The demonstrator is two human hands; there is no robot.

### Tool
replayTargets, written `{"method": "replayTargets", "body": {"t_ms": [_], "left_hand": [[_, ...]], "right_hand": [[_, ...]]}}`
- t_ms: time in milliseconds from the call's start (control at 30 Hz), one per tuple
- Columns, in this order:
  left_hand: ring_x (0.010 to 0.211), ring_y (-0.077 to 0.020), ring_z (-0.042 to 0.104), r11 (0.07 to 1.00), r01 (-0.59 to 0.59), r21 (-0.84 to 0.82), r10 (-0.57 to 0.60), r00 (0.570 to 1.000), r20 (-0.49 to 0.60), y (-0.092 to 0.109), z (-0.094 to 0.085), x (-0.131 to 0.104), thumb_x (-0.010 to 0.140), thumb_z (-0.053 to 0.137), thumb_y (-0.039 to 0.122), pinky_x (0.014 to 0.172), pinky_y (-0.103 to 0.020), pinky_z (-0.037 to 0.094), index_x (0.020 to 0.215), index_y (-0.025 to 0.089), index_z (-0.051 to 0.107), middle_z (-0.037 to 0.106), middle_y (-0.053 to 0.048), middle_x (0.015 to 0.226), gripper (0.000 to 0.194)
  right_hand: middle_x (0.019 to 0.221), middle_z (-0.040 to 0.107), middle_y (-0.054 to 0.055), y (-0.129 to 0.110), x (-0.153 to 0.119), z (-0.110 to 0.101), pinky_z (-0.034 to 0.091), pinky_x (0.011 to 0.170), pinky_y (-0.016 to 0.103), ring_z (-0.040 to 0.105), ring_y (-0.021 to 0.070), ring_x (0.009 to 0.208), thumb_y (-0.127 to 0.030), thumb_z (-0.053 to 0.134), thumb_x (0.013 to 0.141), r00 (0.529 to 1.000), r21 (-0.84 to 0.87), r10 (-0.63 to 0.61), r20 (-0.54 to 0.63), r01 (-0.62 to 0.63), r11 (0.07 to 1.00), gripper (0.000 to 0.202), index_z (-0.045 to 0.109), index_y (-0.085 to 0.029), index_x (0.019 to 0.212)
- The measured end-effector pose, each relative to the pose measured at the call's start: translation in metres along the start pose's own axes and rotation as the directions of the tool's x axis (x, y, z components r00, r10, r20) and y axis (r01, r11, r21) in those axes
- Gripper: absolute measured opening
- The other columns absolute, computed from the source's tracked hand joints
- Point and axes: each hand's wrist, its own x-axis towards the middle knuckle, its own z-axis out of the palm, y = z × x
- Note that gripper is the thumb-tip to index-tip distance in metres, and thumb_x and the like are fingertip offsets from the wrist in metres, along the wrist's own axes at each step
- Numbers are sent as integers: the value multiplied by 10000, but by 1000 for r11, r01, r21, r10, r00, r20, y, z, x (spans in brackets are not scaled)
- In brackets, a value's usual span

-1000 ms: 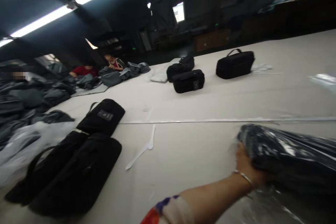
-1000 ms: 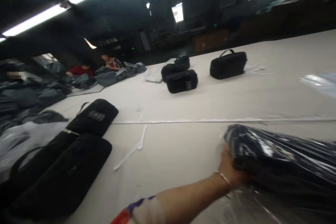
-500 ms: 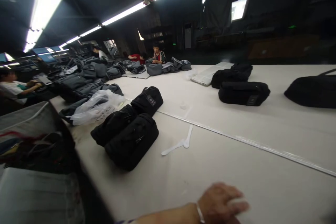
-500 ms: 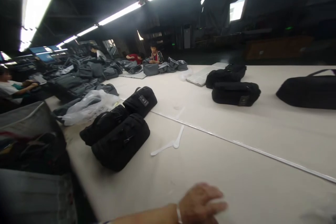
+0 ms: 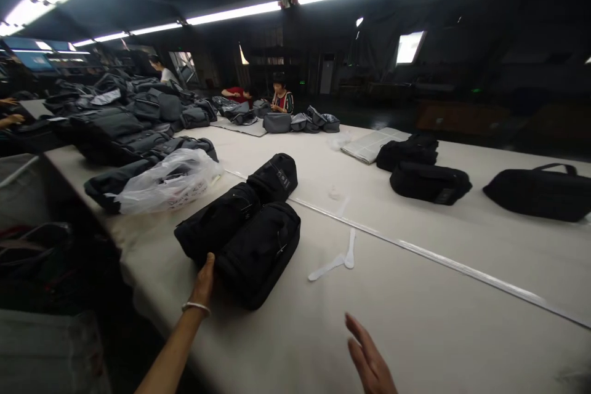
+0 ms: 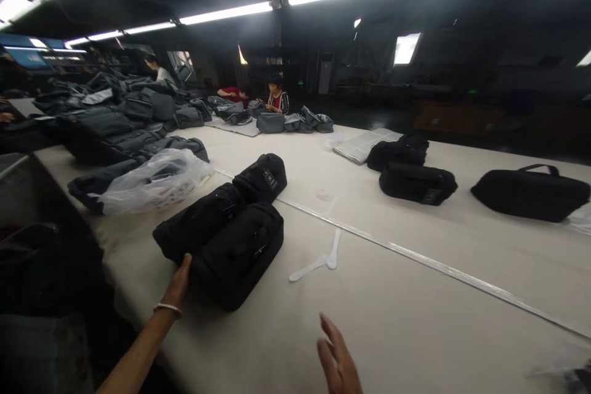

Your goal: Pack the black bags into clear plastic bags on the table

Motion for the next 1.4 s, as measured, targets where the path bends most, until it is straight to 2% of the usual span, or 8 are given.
{"method": "replayTargets", "body": {"t_ms": [133,233,467,533,667,833,1033,1400], "left_hand": [[1027,-339,674,996,68,-58,-50,960,274,-19,24,-43,743,399,855,870,-459,565,1055,129,670,703,-190,1104,835],[1127,-311,619,997,53,-50,-20,856,516,-30,47,-94,790,465,777,931,-420,529,1192,186,616,669,-138,1186,730],[924,-264,654,968,-251,-9,93,325,941,2,68,-139,802,629,491,824,-338,514,991,273,731,724,-43,1003,306],[783,-227,655,959,-282,28,83,373,924,26,61,-120,847,578,459,737,-306,513,872,268,741,719,-14,811,253],[943,-244,646,875,-484,1,406,735,542,83,65,-53,859,537,492,894,-341,502,977,264,695,714,-33,961,302],[1366,-276,423,743,-666,58,453,565,690,125,119,4,784,579,452,1175,-454,263,1281,227,586,547,-78,1420,545],[1267,-262,537,672,-739,-38,337,260,905,138,178,-15,730,575,232,1112,-404,371,1282,240,607,634,-57,1324,554],[916,-205,632,704,-707,-71,424,337,841,122,181,-35,778,426,156,870,-330,475,938,229,649,698,-14,944,285]], "right_hand": [[1520,417,55,-45,41,62,314,1169,463,341,285,1419,-700,406,899,968,384,122,221,-201,901,705,405,-290,1473],[1545,373,79,-41,55,60,243,1196,454,252,282,1456,-742,449,853,983,408,112,146,-163,898,812,372,-244,1489],[1442,513,113,13,30,-44,423,1090,503,399,359,1375,-761,640,701,978,326,186,94,-206,922,811,571,-272,1344],[1372,582,117,4,20,-62,477,1028,516,491,356,1304,-742,585,771,962,401,227,150,-269,876,712,608,-266,1300],[1147,707,127,-32,29,-75,492,982,529,632,332,1112,-671,532,854,951,341,287,118,-310,888,556,712,-209,1105],[1257,645,95,-63,95,-66,413,1069,515,566,292,1199,-392,659,794,997,161,76,24,-79,984,422,668,-225,1181],[1250,656,42,-77,149,-30,396,1084,445,578,265,1195,-274,739,685,983,211,4,182,-43,977,352,733,-264,1037],[1081,725,60,-128,111,-70,398,1056,427,596,254,1164,-312,621,832,997,423,-59,-42,71,904,224,517,-222,655]]}}
